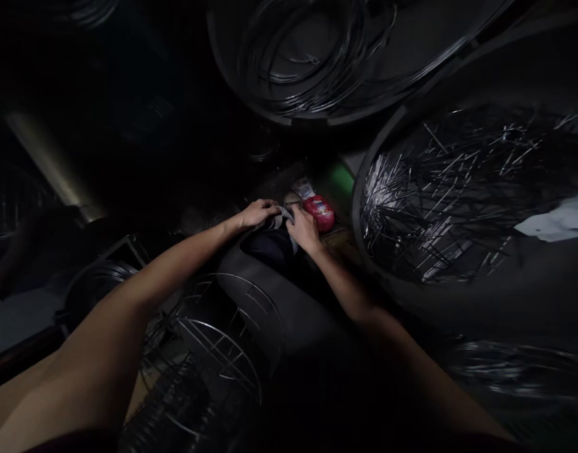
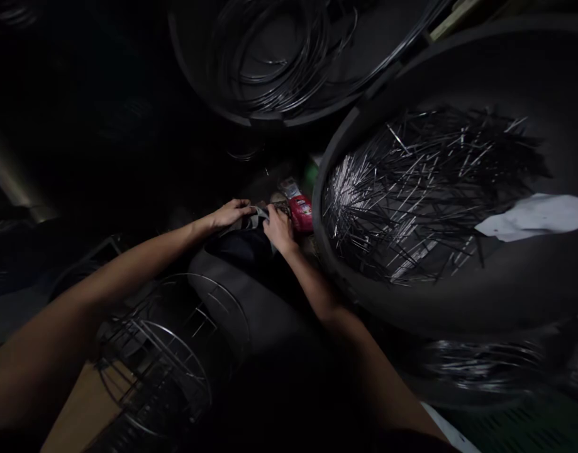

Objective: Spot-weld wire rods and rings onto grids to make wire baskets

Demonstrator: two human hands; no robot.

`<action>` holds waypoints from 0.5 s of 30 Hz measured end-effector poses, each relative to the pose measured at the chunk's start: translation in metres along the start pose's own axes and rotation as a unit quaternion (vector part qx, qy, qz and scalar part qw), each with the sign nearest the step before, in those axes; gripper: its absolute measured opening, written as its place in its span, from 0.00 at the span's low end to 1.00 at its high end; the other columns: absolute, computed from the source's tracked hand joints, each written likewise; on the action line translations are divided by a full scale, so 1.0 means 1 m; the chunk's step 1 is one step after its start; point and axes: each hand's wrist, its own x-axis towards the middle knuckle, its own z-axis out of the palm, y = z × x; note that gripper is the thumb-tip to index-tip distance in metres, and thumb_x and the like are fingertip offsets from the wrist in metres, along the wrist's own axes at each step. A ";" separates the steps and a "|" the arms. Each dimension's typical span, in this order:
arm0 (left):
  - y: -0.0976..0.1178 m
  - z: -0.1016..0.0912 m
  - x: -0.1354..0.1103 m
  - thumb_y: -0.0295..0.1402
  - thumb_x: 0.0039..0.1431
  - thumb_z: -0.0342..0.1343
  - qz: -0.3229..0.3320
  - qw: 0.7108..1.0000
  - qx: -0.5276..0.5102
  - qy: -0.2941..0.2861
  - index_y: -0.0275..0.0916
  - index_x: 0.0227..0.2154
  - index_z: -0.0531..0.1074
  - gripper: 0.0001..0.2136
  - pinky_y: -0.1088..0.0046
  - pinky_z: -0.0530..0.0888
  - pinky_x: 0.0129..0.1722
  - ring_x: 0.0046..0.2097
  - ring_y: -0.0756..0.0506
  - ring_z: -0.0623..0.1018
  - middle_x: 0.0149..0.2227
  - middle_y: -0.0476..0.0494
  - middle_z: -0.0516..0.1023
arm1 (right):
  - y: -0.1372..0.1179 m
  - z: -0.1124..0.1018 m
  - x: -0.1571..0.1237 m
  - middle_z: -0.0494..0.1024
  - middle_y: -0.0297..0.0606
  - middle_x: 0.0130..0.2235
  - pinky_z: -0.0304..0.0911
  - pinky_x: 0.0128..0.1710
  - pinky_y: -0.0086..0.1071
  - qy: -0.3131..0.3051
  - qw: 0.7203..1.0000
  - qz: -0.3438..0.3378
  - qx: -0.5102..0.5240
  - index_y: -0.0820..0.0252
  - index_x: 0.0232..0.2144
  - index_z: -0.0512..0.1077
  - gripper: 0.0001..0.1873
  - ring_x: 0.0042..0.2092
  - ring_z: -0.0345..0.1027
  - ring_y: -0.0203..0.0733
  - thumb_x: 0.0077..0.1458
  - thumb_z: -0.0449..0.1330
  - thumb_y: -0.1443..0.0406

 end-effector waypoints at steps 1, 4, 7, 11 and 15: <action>0.000 0.003 0.000 0.42 0.54 0.54 0.008 1.000 -0.005 -0.013 0.35 0.32 0.72 0.14 0.75 0.67 0.34 0.31 0.49 0.70 0.29 0.49 0.73 | 0.006 -0.001 -0.002 0.77 0.48 0.44 0.65 0.48 0.41 -0.001 1.000 0.015 -0.005 0.61 0.52 0.69 0.21 0.45 0.71 0.50 0.55 0.53 0.69; 0.008 0.009 0.004 0.47 0.52 0.56 0.058 0.995 0.055 -0.062 0.36 0.29 0.71 0.16 0.74 0.67 0.36 0.33 0.48 0.71 0.28 0.49 0.72 | 0.027 -0.009 -0.011 0.77 0.46 0.44 0.65 0.48 0.42 0.054 0.995 0.066 0.048 0.59 0.46 0.72 0.19 0.45 0.70 0.51 0.50 0.56 0.69; 0.022 0.013 0.007 0.50 0.54 0.53 0.084 0.984 0.114 -0.106 0.36 0.36 0.73 0.20 0.73 0.68 0.42 0.40 0.45 0.74 0.35 0.47 0.76 | 0.034 -0.012 -0.008 0.76 0.40 0.34 0.67 0.38 0.37 0.089 0.965 0.115 0.220 0.59 0.42 0.71 0.16 0.35 0.70 0.44 0.47 0.56 0.67; 0.037 0.024 0.000 0.57 0.46 0.61 -0.020 0.963 0.212 -0.165 0.34 0.60 0.61 0.43 0.70 0.70 0.50 0.52 0.37 0.75 0.53 0.36 0.74 | 0.007 -0.002 0.017 0.71 0.28 0.26 0.59 0.22 0.26 0.122 0.864 0.187 0.451 0.58 0.50 0.64 0.25 0.19 0.57 0.31 0.47 0.51 0.68; 0.030 0.042 -0.002 0.60 0.45 0.60 -0.110 0.932 0.321 -0.130 0.30 0.59 0.63 0.45 0.62 0.71 0.53 0.57 0.29 0.72 0.56 0.25 0.71 | -0.015 0.006 0.032 0.70 0.27 0.26 0.57 0.21 0.23 0.097 0.802 0.205 0.552 0.59 0.44 0.70 0.22 0.19 0.57 0.28 0.44 0.50 0.68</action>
